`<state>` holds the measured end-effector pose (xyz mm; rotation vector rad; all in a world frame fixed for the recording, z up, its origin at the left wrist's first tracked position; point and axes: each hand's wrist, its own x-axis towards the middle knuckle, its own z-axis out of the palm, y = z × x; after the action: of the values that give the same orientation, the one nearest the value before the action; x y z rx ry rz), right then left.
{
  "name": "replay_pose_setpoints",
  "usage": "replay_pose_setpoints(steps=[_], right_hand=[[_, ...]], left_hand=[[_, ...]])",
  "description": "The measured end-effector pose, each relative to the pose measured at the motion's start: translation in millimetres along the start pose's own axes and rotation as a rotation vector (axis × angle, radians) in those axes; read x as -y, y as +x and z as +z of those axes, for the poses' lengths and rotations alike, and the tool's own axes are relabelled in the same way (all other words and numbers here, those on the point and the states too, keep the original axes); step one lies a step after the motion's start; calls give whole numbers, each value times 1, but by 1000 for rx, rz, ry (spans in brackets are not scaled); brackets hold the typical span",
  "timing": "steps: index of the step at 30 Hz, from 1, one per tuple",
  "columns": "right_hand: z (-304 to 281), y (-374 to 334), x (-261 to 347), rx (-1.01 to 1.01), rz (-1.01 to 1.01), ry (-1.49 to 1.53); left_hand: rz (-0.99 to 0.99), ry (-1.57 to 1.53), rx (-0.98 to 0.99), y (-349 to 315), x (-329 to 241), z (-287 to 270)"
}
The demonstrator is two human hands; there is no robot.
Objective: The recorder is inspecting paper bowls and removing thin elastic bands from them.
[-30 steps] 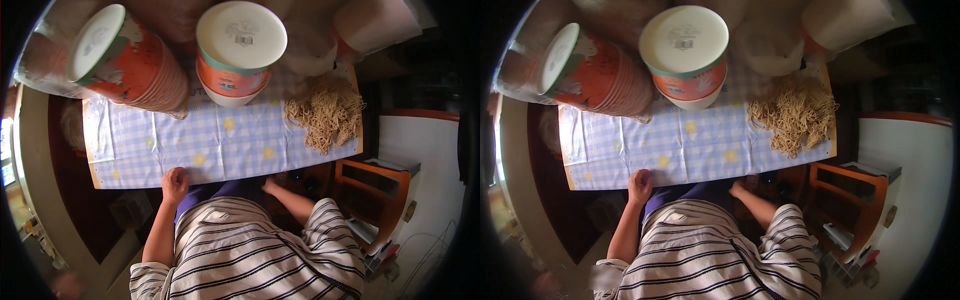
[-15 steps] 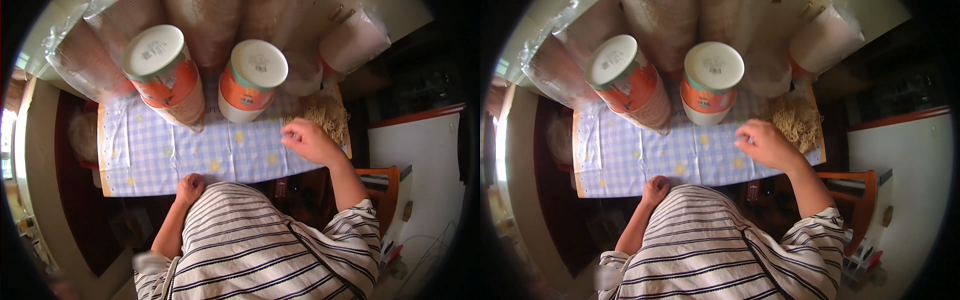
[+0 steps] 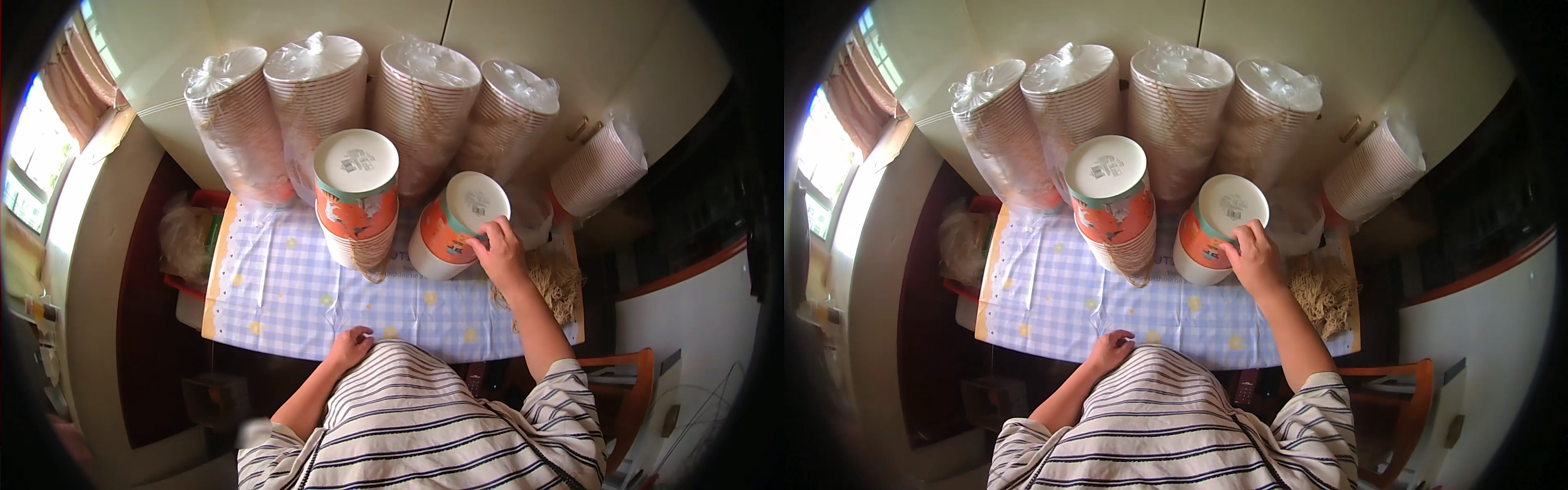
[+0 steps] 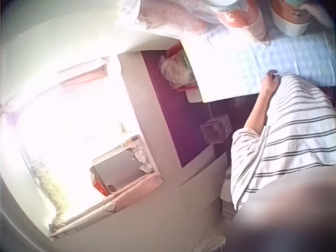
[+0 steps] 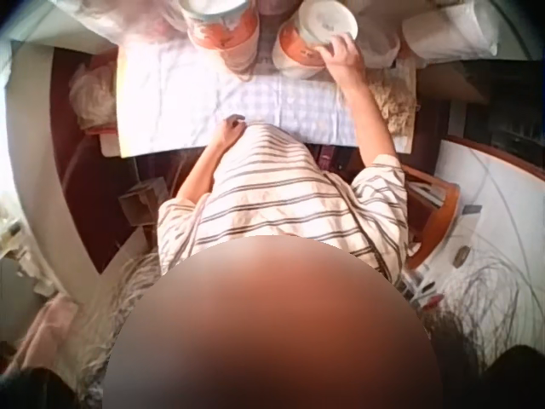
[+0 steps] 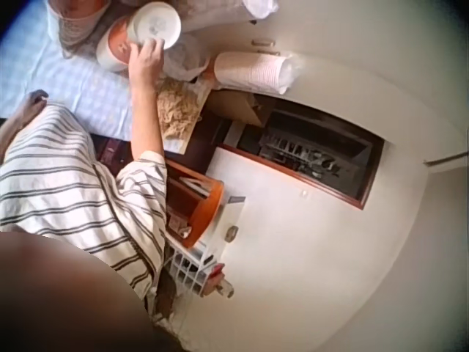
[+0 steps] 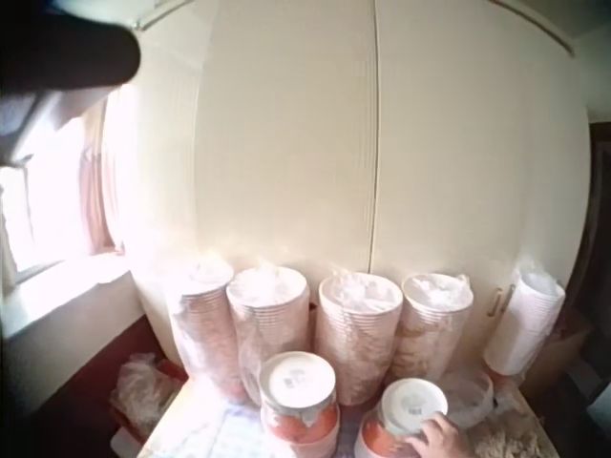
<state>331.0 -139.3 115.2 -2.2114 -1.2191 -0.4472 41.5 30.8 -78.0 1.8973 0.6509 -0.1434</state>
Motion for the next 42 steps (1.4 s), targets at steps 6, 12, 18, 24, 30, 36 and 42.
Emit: replay_pose_setpoints(steps=[6, 12, 18, 24, 30, 36, 42], right_hand=[[5, 3, -2, -3, 26, 32], [-5, 8, 6, -21, 24, -10], [-30, 20, 17, -158, 37, 26], [-117, 17, 38, -553, 157, 190], [-168, -68, -41, -584, 593, 924], [-55, -148, -70, -464, 1149, 1556], [42, -206, -26, -118, 1112, 1966]], left_hand=[[258, -210, 63, 50, -71, 16], [373, -171, 94, 87, -141, 31], [381, -73, 48, 108, -143, 40], [364, -137, 15, 104, -127, 32], [267, -466, 211, 80, -107, 19], [178, -647, 330, 25, -141, -6], [227, -661, 202, 17, -145, -10]])
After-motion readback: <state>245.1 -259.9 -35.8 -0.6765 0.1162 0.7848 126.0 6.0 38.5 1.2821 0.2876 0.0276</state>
